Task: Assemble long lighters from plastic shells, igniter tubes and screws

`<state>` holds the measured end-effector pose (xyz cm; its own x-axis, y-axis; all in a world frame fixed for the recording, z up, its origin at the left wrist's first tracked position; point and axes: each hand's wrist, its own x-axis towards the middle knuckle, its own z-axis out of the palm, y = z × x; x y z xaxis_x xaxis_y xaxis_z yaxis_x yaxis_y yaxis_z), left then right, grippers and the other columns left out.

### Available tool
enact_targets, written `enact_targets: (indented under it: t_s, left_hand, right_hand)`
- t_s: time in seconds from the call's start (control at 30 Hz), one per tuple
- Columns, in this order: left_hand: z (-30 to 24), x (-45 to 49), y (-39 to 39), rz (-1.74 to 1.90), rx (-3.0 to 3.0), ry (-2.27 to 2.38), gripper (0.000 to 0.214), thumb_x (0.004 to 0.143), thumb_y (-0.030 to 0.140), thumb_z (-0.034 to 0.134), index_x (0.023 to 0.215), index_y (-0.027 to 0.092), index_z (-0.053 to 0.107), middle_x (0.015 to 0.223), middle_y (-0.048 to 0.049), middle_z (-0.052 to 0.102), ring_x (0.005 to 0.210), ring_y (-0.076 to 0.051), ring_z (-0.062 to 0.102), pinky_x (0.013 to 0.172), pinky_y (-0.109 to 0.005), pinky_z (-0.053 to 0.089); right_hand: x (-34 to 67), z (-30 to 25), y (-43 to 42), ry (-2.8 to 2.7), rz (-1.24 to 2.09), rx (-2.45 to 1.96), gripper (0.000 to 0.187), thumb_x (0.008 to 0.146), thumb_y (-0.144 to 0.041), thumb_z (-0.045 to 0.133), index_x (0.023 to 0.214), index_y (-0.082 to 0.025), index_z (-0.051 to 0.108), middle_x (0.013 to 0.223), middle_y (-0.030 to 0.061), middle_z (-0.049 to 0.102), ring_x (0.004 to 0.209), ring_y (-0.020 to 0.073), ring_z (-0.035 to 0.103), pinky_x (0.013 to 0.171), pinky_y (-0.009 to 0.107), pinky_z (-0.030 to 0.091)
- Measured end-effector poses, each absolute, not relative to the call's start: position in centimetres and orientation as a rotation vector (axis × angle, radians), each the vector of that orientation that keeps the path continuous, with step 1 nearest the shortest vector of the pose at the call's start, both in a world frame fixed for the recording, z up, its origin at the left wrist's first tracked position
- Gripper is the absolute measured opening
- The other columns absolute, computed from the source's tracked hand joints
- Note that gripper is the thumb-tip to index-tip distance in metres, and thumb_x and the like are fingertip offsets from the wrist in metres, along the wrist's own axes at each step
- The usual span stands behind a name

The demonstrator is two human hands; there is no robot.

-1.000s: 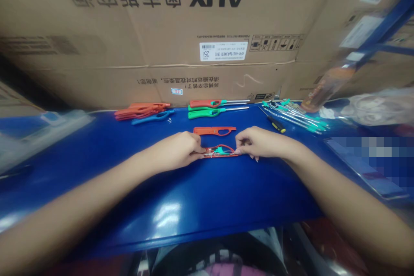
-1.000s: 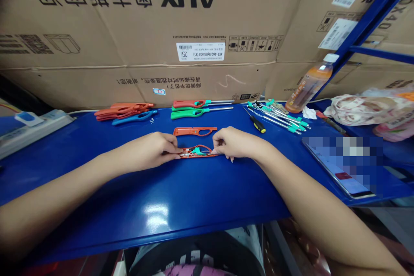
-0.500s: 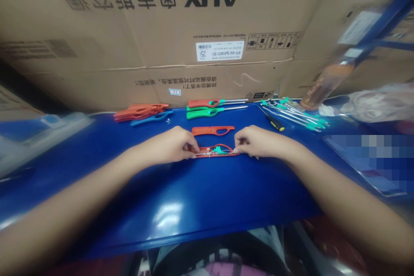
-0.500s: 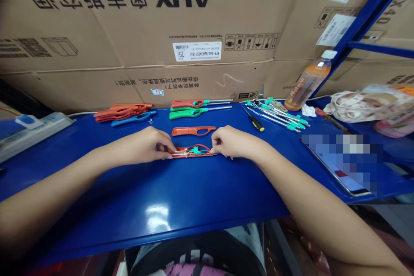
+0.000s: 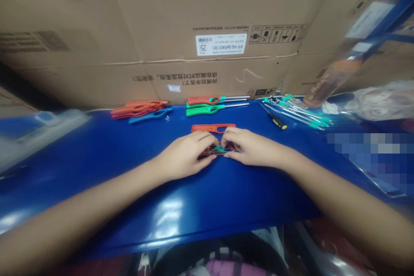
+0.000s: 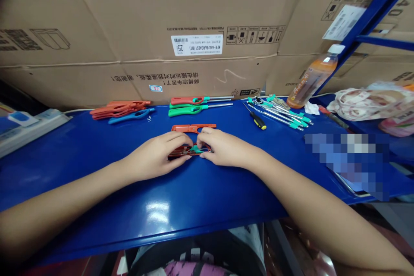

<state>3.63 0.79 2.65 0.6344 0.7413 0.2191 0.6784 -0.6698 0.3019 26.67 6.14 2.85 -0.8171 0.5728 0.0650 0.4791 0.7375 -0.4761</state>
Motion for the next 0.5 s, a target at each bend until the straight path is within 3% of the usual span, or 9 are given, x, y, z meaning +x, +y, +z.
enact_targets:
  t_s: [0.27,0.5]
  left_hand:
    - [0.6,3.5,0.8,0.578,2.814,1.114,0.020,0.101,0.023,0.049,0.107,0.019,0.068,0.107,-0.0062,0.071,0.101,-0.021,0.067,0.087,-0.033,0.055]
    - [0.8,3.3,0.8,0.684,2.680,1.090,0.021,0.098,0.025,0.053,0.108,0.018,0.070,0.105,-0.0078,0.071,0.095,-0.019,0.068,0.087,-0.030,0.057]
  right_hand:
    - [26.6,2.8,6.1,-2.736,0.686,-0.797,0.007,0.086,-0.013,0.065,0.091,-0.016,0.061,0.091,0.0032,0.058,0.075,0.0133,0.052,0.067,0.024,0.039]
    - [26.7,2.9,6.3,-2.654,0.785,-0.878,0.005,0.085,-0.012,0.064,0.085,-0.017,0.062,0.076,0.0005,0.061,0.066,0.0123,0.053,0.063,0.023,0.039]
